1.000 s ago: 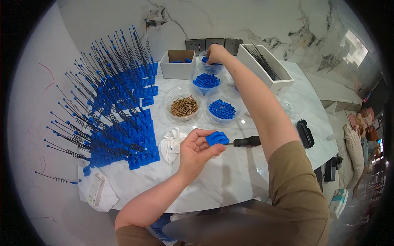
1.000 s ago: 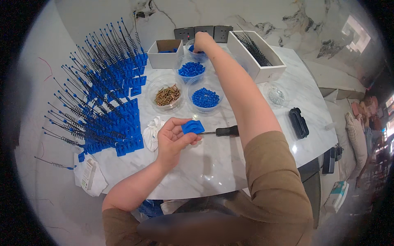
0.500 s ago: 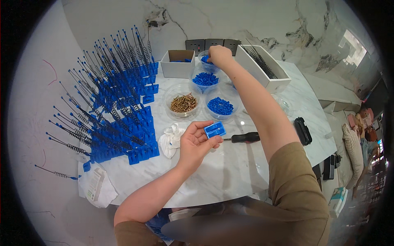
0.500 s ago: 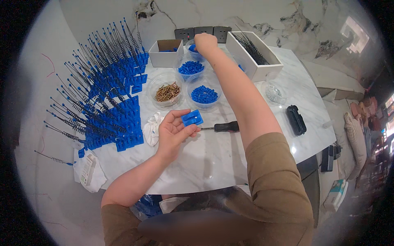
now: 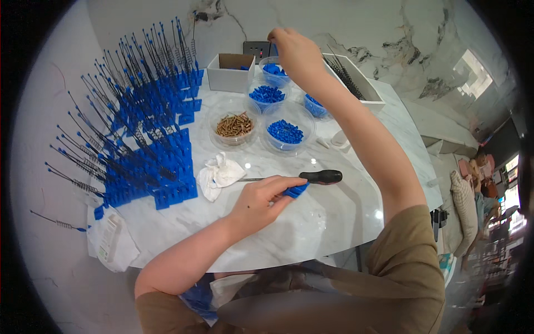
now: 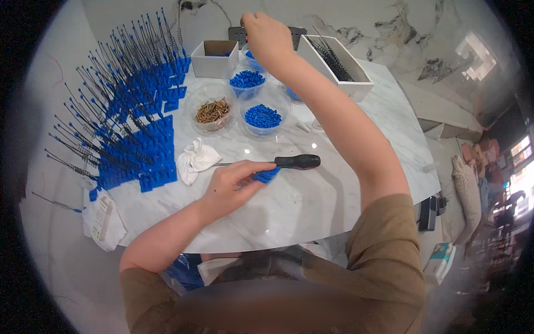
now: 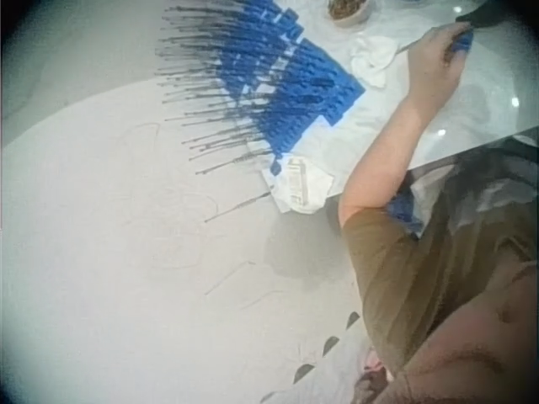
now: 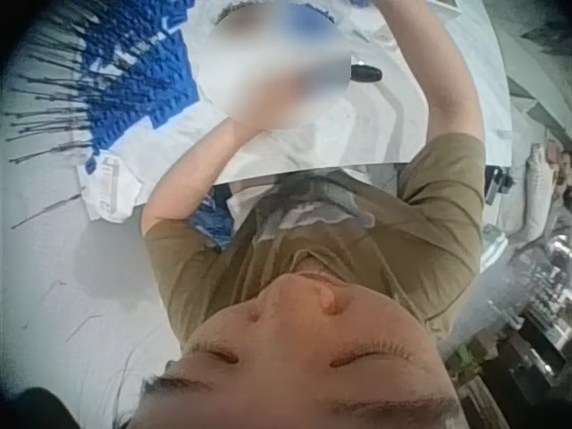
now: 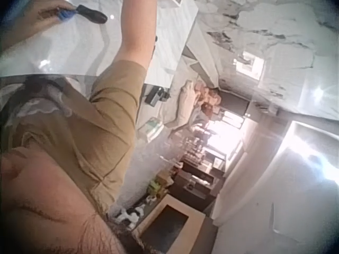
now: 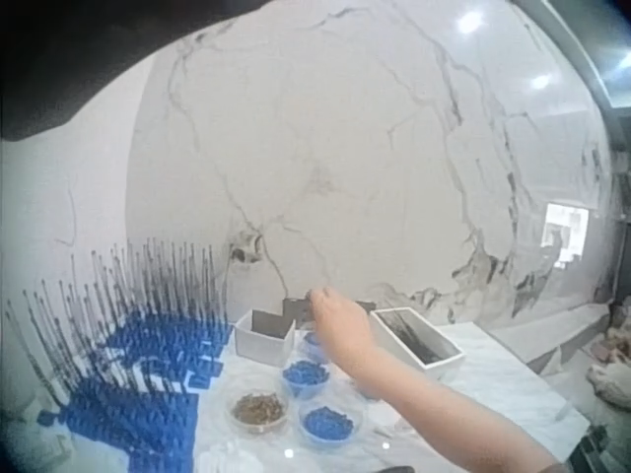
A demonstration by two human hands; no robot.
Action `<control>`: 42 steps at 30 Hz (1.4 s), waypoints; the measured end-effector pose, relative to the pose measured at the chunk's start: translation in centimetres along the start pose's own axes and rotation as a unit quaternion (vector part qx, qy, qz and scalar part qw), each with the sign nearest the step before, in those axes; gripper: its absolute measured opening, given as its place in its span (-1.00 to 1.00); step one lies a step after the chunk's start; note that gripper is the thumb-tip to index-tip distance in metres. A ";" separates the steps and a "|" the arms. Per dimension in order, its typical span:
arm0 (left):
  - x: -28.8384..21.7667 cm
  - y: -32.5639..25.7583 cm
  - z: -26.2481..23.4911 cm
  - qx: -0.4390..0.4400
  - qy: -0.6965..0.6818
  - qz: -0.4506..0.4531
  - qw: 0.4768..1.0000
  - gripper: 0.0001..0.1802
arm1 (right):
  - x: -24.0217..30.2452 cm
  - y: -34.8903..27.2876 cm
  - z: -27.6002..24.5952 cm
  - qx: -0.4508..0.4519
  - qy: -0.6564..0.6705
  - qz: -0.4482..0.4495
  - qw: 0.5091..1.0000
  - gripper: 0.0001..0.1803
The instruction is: Assembling small blue plastic components with black springs and a metal rod.
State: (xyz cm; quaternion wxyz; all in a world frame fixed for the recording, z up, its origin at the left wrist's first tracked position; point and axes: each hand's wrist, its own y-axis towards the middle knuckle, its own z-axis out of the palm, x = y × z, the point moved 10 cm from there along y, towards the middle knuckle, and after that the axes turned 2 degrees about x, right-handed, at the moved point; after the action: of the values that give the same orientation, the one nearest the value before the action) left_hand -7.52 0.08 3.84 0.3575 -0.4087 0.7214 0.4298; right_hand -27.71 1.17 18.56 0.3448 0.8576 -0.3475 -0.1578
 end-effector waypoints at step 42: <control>-1.4 -0.2 -1.6 -0.125 -0.016 0.075 0.989 -0.55 | 2.7 -18.5 -26.3 -0.061 0.477 -0.132 0.867 -0.44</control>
State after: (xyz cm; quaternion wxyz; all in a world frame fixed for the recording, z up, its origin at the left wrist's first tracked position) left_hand -7.04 -0.98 5.60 0.2815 -0.3881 0.6846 0.5490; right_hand -3.30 21.57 24.25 0.4964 0.8434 -0.0143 0.2053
